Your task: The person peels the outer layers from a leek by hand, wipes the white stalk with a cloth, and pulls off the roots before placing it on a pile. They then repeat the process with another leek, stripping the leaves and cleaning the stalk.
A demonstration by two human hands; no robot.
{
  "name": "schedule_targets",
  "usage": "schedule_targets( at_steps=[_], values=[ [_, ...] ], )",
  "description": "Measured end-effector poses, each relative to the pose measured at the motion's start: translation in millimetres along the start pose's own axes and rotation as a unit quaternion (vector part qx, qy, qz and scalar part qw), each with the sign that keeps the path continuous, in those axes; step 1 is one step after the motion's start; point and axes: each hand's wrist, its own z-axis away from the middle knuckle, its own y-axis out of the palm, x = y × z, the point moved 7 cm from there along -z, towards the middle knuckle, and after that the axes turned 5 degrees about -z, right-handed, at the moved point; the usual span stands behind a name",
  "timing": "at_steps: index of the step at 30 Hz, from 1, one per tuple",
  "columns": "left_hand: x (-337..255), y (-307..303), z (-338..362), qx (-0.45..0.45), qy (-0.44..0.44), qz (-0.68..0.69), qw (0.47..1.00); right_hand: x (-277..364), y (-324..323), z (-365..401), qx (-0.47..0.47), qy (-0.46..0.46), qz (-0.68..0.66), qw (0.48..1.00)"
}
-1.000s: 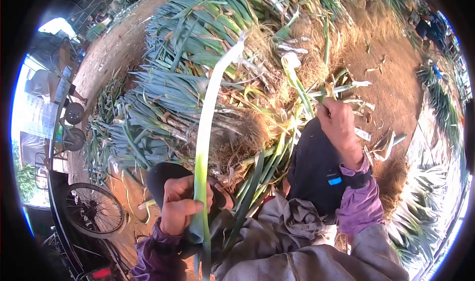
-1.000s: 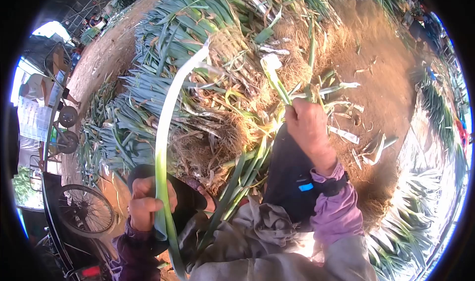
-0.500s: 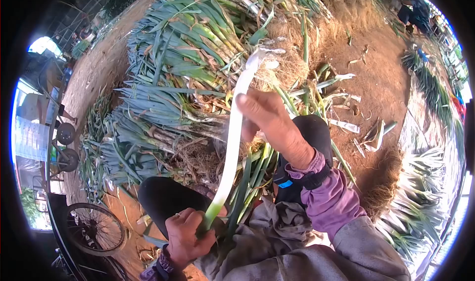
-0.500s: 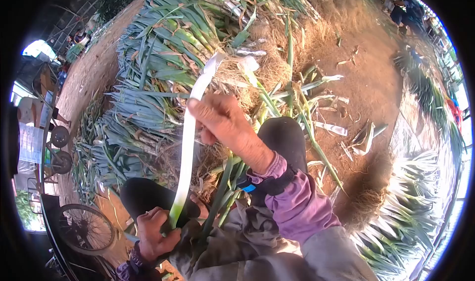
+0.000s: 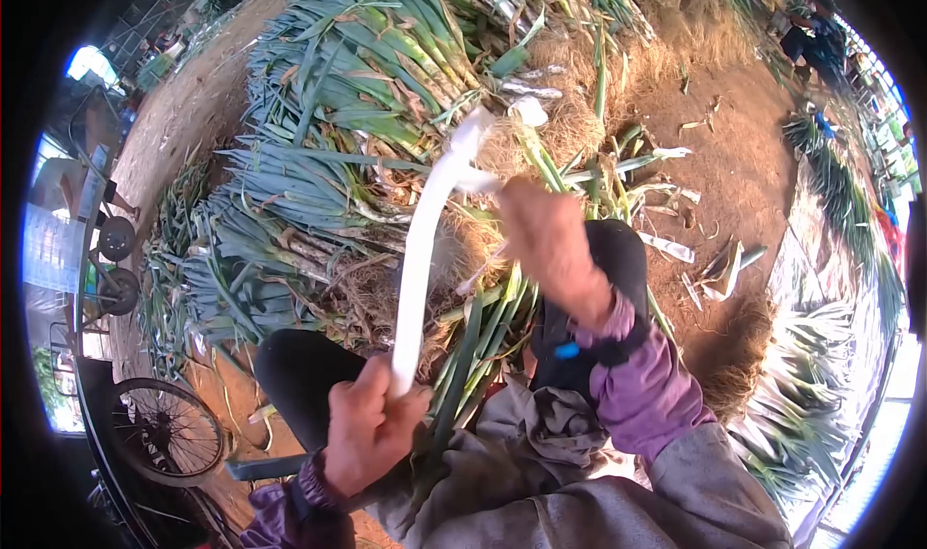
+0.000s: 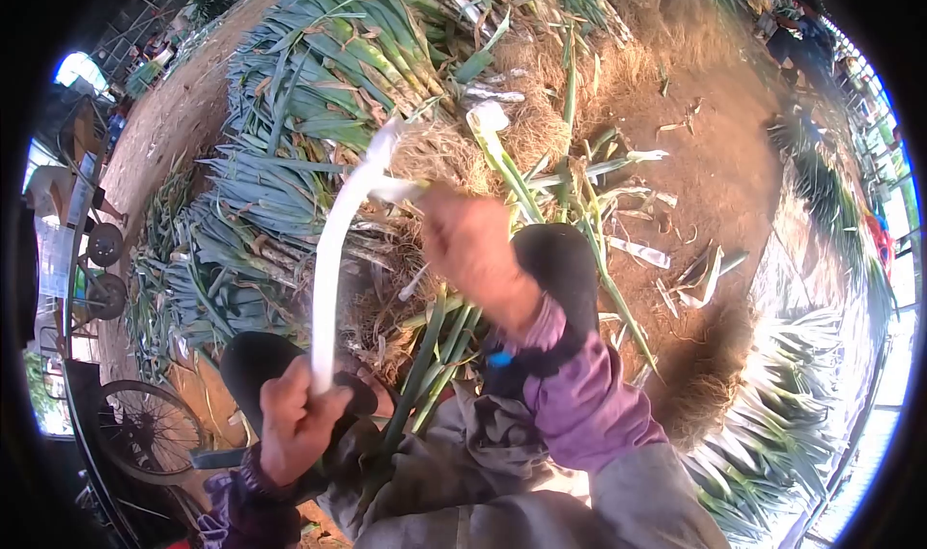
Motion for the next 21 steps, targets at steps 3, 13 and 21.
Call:
schedule_targets(
  at_steps=[3, 13, 21],
  values=[
    [-8.0, -6.8, 6.5, -0.004, 0.009, -0.028, 1.0, -80.1, -14.7, 3.8, -0.057, 0.215, -0.082, 0.971],
    [2.3, 5.5, 9.7, -0.05, 0.142, -0.227, 0.962, -34.4, -48.4, -20.0, -0.005, 0.203, 0.091, 0.975],
    [10.0, 21.0, 14.8, -0.104, 0.189, -0.474, 0.854, 2.7, -16.5, -20.7, 0.025, 0.228, -0.027, 0.973]
  ],
)
